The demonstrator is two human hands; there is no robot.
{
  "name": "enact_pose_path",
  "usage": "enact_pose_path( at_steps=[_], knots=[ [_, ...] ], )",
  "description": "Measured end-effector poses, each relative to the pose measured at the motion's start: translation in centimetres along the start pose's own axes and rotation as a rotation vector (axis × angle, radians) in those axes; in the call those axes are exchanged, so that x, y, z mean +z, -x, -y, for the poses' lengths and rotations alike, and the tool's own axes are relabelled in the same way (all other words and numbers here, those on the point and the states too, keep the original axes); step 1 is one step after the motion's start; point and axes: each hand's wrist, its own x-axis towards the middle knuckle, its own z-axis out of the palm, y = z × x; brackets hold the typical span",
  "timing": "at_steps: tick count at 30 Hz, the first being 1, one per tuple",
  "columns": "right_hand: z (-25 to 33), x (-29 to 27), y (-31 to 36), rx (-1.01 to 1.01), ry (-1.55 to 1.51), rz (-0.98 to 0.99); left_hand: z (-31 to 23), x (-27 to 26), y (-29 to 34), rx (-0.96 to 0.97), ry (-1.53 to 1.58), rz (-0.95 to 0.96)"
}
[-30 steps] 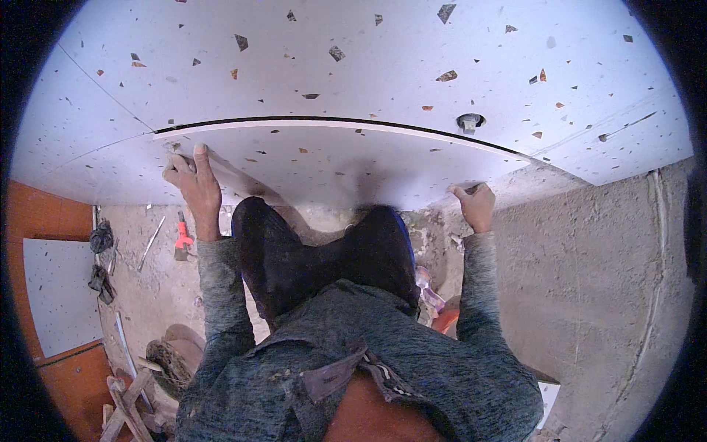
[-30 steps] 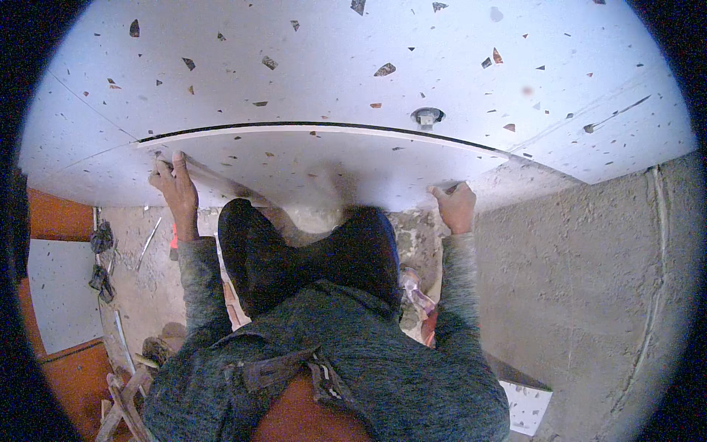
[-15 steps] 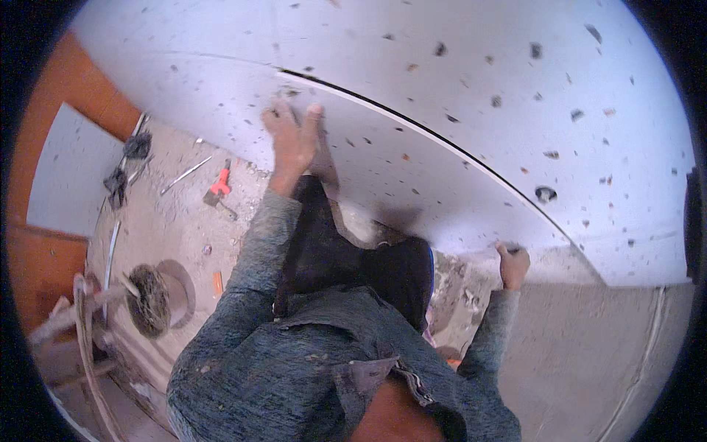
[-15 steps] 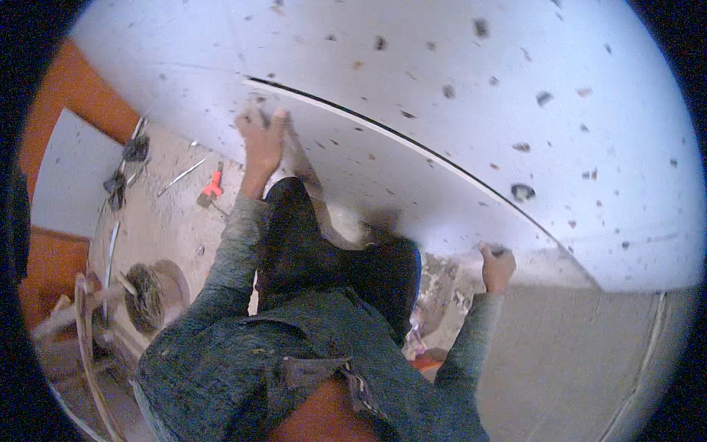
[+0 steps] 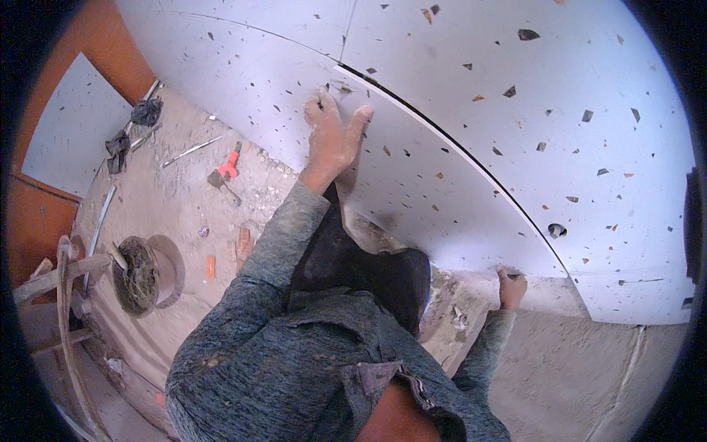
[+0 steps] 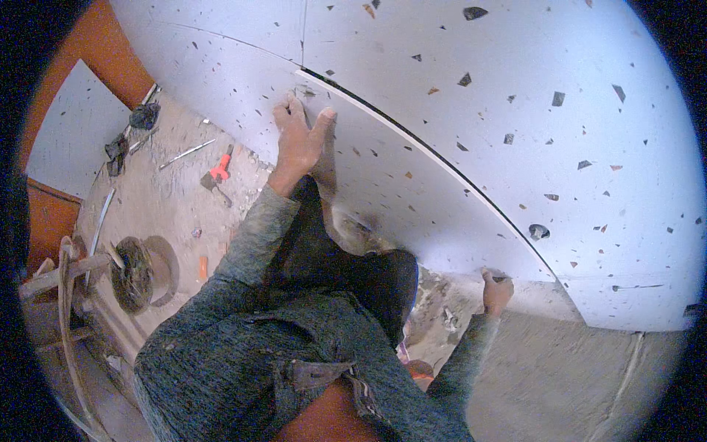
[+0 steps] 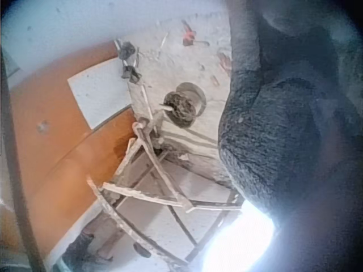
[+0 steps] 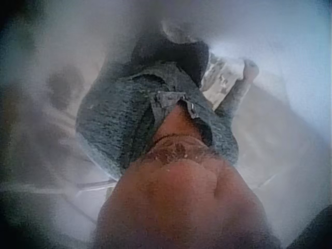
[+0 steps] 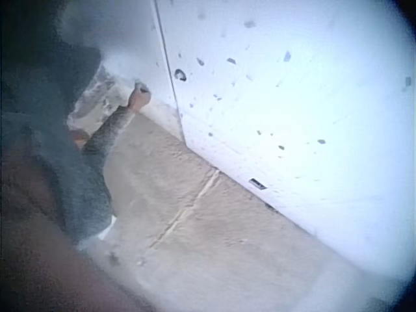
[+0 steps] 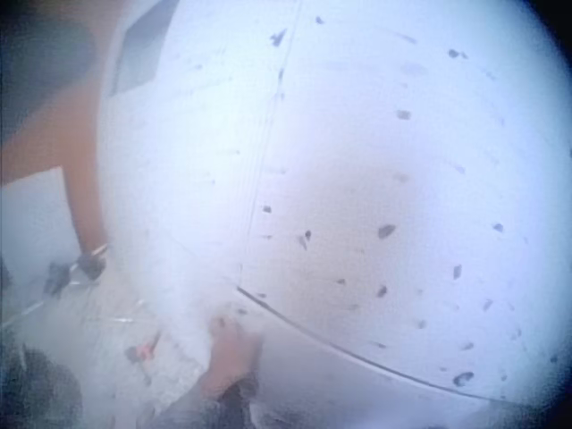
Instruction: The person measures a wall section and a large tile using a tape measure and a marker. They then use a PVC pipe fitting as a template to draw a circular cutout on the tile. Finally, the person lifts the tile to check its fit against the wall.
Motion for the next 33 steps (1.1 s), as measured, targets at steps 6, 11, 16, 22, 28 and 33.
enact_pose_path(
  at_steps=[6, 11, 16, 22, 28, 33],
  knots=[
    [0.8, 0.1, 0.4, -0.01, -0.105, 0.022, -0.2, -1.0, 0.2, -0.016, 0.029, 0.006],
    [1.1, -0.2, 0.9, -0.015, -0.148, 0.029, -0.4, -0.5, 0.2, -0.017, 0.015, -0.021],
    [1.7, -0.9, 0.7, -0.044, -0.039, 0.04, 0.6, 0.6, -0.4, -0.022, -0.095, -0.029],
    [2.9, -1.0, 1.0, 0.012, -0.017, 0.039, 0.5, -0.1, -0.4, -0.028, -0.028, 0.008],
    [2.6, -1.0, 1.4, -0.001, -0.029, 0.027, 0.9, 0.2, -0.5, -0.039, -0.024, 0.01],
    [5.5, -2.1, 2.9, -0.011, -0.041, -0.006, 0.7, 0.0, -0.5, -0.055, -0.017, -0.013]
  ],
)
